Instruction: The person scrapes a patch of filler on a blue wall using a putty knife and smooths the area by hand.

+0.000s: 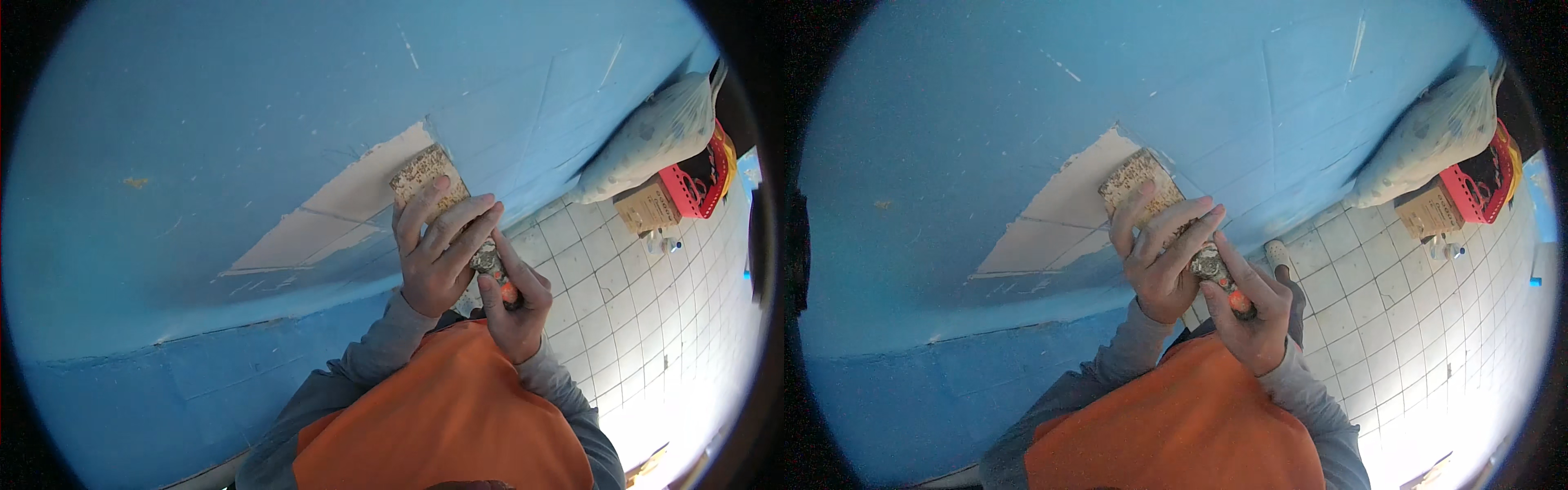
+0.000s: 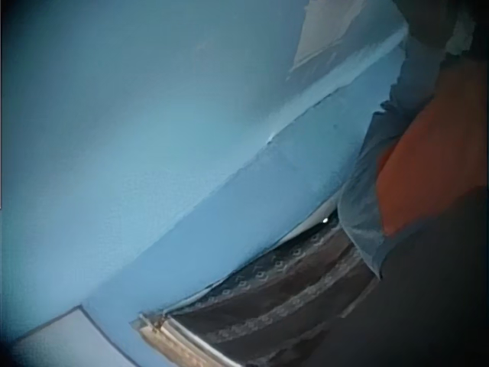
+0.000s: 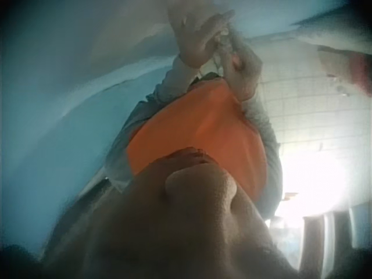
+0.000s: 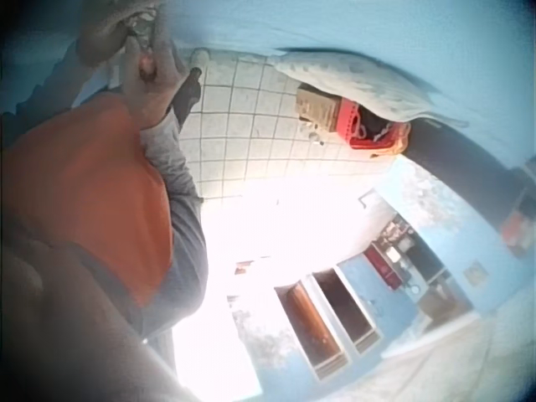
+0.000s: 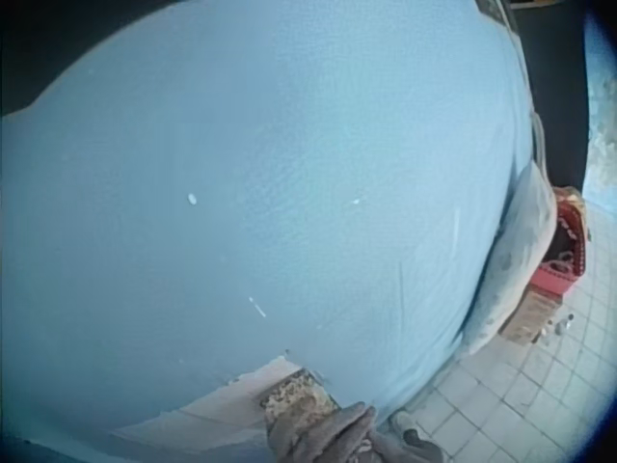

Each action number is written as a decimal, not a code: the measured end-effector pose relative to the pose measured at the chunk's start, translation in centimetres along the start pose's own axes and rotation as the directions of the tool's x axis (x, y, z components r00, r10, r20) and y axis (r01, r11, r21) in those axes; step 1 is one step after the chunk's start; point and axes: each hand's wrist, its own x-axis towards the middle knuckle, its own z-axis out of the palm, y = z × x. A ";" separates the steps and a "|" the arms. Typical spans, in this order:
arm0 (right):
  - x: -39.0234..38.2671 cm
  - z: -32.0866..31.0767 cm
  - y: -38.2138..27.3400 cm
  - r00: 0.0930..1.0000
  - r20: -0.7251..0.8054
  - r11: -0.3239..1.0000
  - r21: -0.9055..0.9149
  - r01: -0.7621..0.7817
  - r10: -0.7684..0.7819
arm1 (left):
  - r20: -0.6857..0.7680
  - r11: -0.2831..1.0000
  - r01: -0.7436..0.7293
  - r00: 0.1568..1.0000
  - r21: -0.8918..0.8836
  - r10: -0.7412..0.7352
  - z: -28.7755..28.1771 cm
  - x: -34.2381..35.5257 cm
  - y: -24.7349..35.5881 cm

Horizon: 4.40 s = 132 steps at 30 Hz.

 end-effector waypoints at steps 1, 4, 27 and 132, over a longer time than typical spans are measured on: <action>-0.1 0.1 0.2 1.000 -0.004 1.000 -0.002 0.004 -0.004 | 0.012 1.000 0.012 1.000 -0.002 -0.012 0.1 -0.1 0.0; -0.3 0.0 0.6 1.000 0.003 1.000 -0.003 0.000 0.000 | 0.024 1.000 0.008 1.000 0.005 -0.008 0.2 -0.4 -0.2; 1.0 0.0 -0.4 0.998 0.020 0.998 -0.009 0.063 -0.063 | -0.096 0.996 -0.007 0.995 -0.088 -0.002 0.2 0.7 -0.6; 0.4 5.4 -5.5 0.788 0.616 0.980 -0.163 0.115 0.010 | -0.394 0.863 0.476 0.770 -0.169 -0.502 -4.4 -9.0 -2.9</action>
